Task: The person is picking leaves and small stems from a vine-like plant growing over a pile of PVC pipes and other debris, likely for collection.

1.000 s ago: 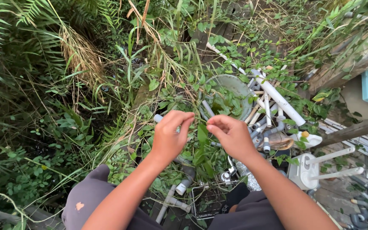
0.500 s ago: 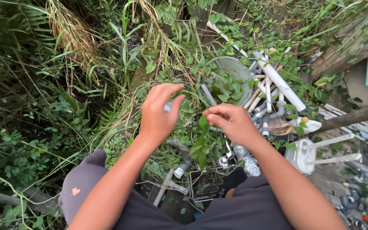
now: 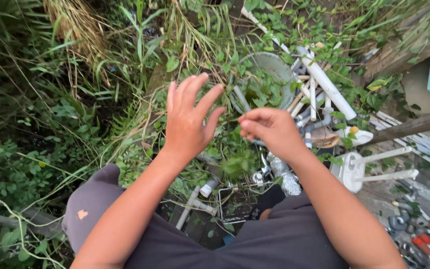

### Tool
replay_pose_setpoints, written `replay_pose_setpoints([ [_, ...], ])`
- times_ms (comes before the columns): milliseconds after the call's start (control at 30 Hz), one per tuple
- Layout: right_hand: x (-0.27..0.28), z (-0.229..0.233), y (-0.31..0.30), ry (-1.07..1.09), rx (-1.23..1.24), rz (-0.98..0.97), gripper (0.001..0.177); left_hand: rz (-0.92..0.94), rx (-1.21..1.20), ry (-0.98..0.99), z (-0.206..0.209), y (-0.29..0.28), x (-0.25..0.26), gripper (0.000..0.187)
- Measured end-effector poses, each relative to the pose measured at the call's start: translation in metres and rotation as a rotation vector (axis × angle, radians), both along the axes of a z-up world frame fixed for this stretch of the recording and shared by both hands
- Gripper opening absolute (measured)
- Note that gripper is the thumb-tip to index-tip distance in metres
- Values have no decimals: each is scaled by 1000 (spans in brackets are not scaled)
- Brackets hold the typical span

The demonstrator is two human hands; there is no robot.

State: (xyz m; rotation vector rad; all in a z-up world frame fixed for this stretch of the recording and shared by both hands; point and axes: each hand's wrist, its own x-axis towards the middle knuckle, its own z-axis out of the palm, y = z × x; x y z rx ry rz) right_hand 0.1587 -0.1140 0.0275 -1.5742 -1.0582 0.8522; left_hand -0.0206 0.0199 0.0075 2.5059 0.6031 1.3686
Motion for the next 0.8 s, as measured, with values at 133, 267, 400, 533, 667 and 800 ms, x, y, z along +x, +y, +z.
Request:
replay_pose_setpoints([
  [133, 4, 4, 2, 50, 71, -93, 12, -69, -13, 8, -14, 2, 7, 41],
  [267, 4, 6, 2, 36, 81, -213, 16, -264, -229, 28, -24, -7, 13, 14],
  [400, 8, 5, 4, -10, 103, -266, 13, -328, -281, 68, -25, -12, 16, 12],
  [533, 5, 9, 4, -13, 119, -285, 13, -339, -211, 75, -18, -15, 12, 28],
  [667, 0, 10, 2, -23, 136, -298, 14, -328, -162, 80, -6, -20, 9, 30],
  [800, 1, 7, 2, -71, 140, -314, 12, -365, -117, 70, -4, -21, 8, 2],
])
